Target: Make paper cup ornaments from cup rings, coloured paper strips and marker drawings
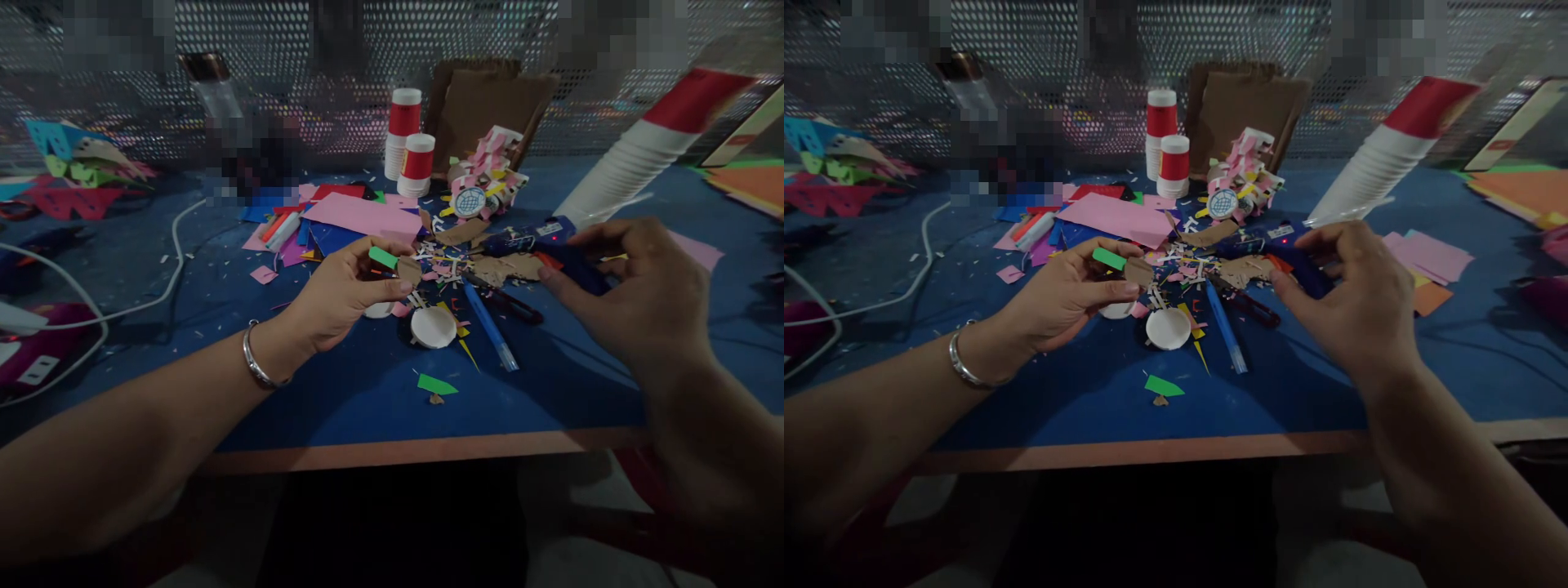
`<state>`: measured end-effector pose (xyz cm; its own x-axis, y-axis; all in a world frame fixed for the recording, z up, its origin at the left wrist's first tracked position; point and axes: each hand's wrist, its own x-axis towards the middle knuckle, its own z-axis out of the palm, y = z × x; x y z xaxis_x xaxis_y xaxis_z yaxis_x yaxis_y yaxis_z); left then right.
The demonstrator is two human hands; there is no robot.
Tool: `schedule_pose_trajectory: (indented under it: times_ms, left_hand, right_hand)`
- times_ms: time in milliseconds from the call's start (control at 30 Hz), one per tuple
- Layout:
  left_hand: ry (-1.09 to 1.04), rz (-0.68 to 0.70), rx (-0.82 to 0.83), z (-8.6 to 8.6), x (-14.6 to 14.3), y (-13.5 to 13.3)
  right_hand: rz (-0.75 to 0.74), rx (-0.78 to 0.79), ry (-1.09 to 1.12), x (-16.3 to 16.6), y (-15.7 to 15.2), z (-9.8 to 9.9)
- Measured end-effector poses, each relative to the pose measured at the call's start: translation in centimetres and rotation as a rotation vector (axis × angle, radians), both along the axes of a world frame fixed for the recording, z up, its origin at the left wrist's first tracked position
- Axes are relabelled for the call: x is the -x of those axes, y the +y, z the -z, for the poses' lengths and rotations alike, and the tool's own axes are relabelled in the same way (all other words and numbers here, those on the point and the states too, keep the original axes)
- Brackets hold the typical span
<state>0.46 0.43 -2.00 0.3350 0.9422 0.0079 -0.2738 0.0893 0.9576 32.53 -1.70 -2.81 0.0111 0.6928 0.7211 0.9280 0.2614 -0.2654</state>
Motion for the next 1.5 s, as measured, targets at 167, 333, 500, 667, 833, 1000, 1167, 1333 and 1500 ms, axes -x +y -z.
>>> schedule_pose_trajectory:
  times_ms: [167, 333, 500, 667, 833, 1000, 1167, 1333, 1500]
  left_hand:
    - [0.062, 0.027, -0.062, 0.1, -0.3, -0.2]
    - [0.09, 0.058, -0.068, 0.1, -0.5, -0.3]
    - [0.118, 0.069, -0.062, 0.1, -0.5, -0.4]
    - [0.119, 0.073, -0.07, -0.1, -0.7, -0.6]
    - [0.114, 0.063, -0.058, -0.2, -0.8, -0.7]
    - [0.115, 0.06, -0.058, -0.3, -0.8, -0.7]
    - [0.094, 0.074, -0.054, -0.3, -1.0, -0.7]
    - [0.092, 0.076, -0.064, -0.2, -1.1, -0.6]
    - [0.091, 0.076, -0.058, -0.2, -1.1, -0.6]
  right_hand:
    - [-0.083, -0.147, -0.14, 1.4, -0.9, 0.0]
    - [-0.144, -0.228, -0.185, 1.9, -1.2, -0.1]
    - [-0.181, -0.238, -0.197, 2.1, -1.4, -0.3]
    - [-0.194, -0.229, -0.2, 2.2, -1.5, -0.3]
    - [-0.21, -0.21, -0.155, 2.3, -1.6, -0.3]
    - [-0.215, -0.213, -0.169, 2.5, -1.7, -0.5]
    - [-0.254, -0.226, -0.177, 2.4, -1.6, -0.6]
    - [-0.251, -0.231, -0.189, 2.3, -1.6, -0.6]
    - [-0.243, -0.221, -0.191, 2.3, -1.6, -0.5]
